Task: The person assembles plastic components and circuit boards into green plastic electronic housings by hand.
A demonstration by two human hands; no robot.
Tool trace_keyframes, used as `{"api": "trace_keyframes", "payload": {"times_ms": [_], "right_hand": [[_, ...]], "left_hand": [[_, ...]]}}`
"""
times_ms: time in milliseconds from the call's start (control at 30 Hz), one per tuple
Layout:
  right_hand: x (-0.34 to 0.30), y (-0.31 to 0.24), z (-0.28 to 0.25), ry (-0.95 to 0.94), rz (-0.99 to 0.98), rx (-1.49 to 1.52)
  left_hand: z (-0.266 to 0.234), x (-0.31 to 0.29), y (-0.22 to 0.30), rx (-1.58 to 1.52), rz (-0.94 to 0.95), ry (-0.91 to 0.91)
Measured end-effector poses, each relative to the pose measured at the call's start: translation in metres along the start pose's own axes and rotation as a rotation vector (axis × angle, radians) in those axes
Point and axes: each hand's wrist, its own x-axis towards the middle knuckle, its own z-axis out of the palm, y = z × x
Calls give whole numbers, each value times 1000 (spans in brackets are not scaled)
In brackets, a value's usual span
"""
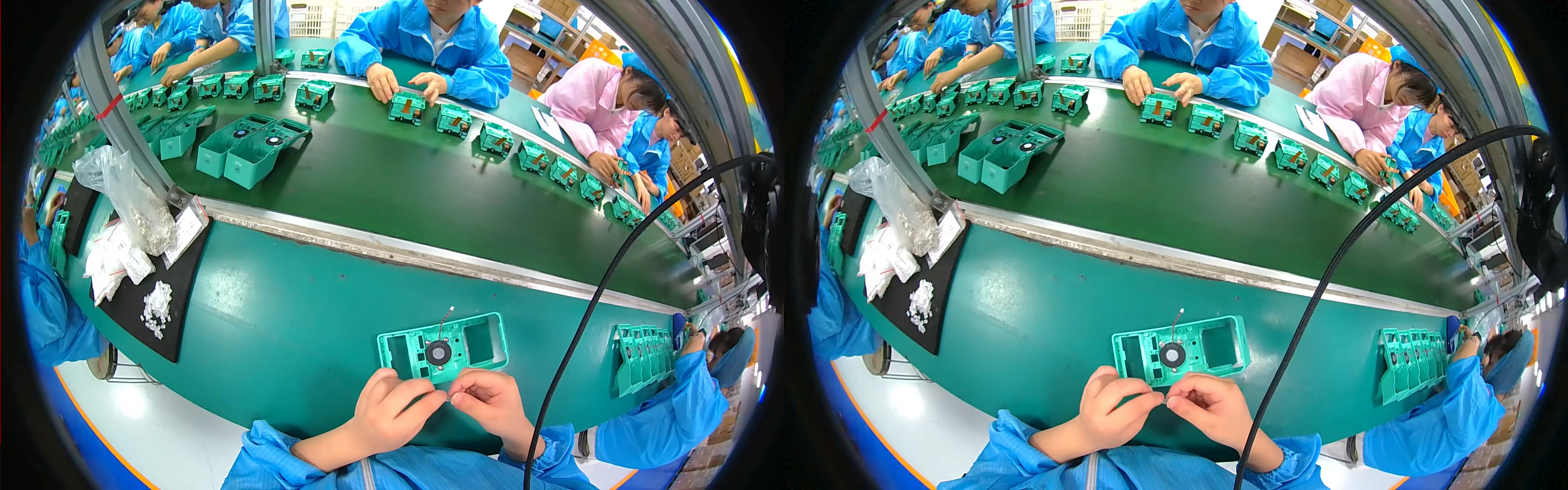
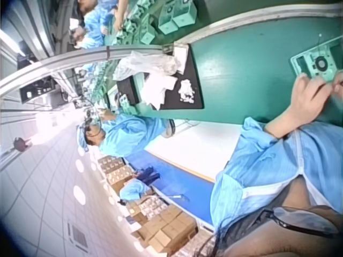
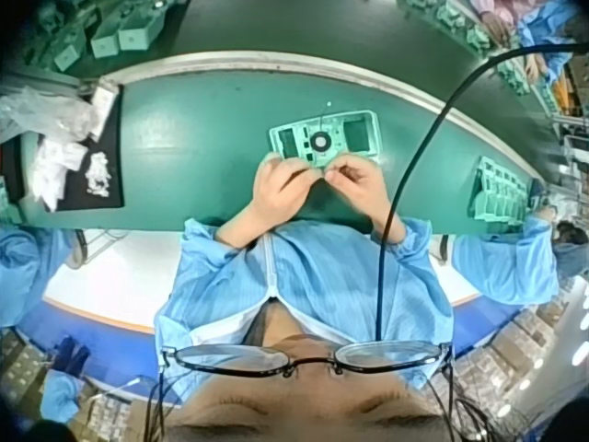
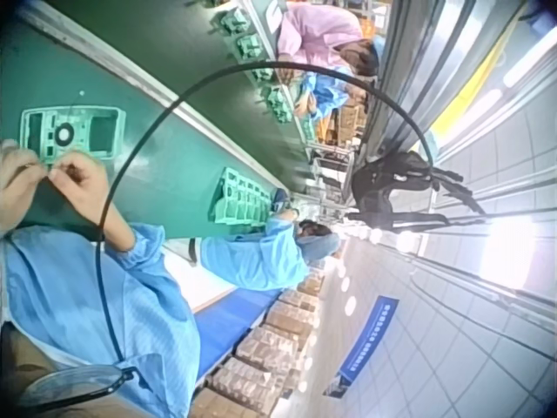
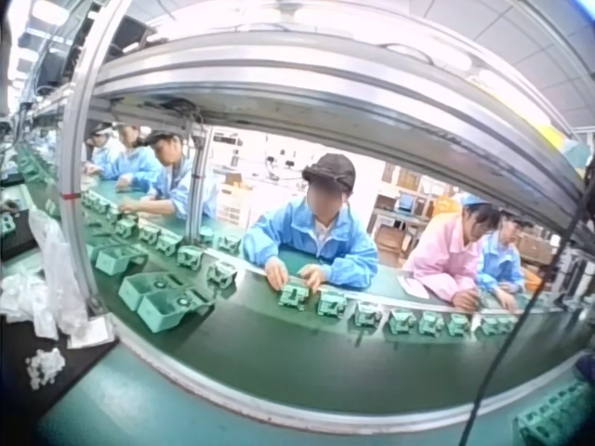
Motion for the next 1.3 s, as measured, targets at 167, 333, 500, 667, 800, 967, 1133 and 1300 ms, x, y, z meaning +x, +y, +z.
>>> {"api": "trace_keyframes", "payload": {"times_ms": [167, 333, 500, 667, 800, 967, 1133, 1300], "right_hand": [[-4, -6, 0, -30, 222, 122], [-9, -2, -1, -26, 297, -27], [1, -12, 8, -84, -173, -665], [-8, -4, 8, 102, -185, -530], [-8, 11, 22, 208, -275, -571], [2, 29, 31, 143, -373, -449], [-8, 22, 14, 168, -401, -502], [5, 23, 14, 60, -416, -624]], "left_hand": [[-3, 0, 1, 167, 163, 63], [1, -3, 1, 13, 33, -26], [-4, -8, -2, -238, -167, -174], [3, -1, 8, -687, -565, -218], [12, -21, 6, -1035, -908, -72], [1, -39, -7, -1027, -1051, -81], [11, -24, 5, -1077, -1029, -160], [-1, -34, -16, -935, -1088, -352]]}}
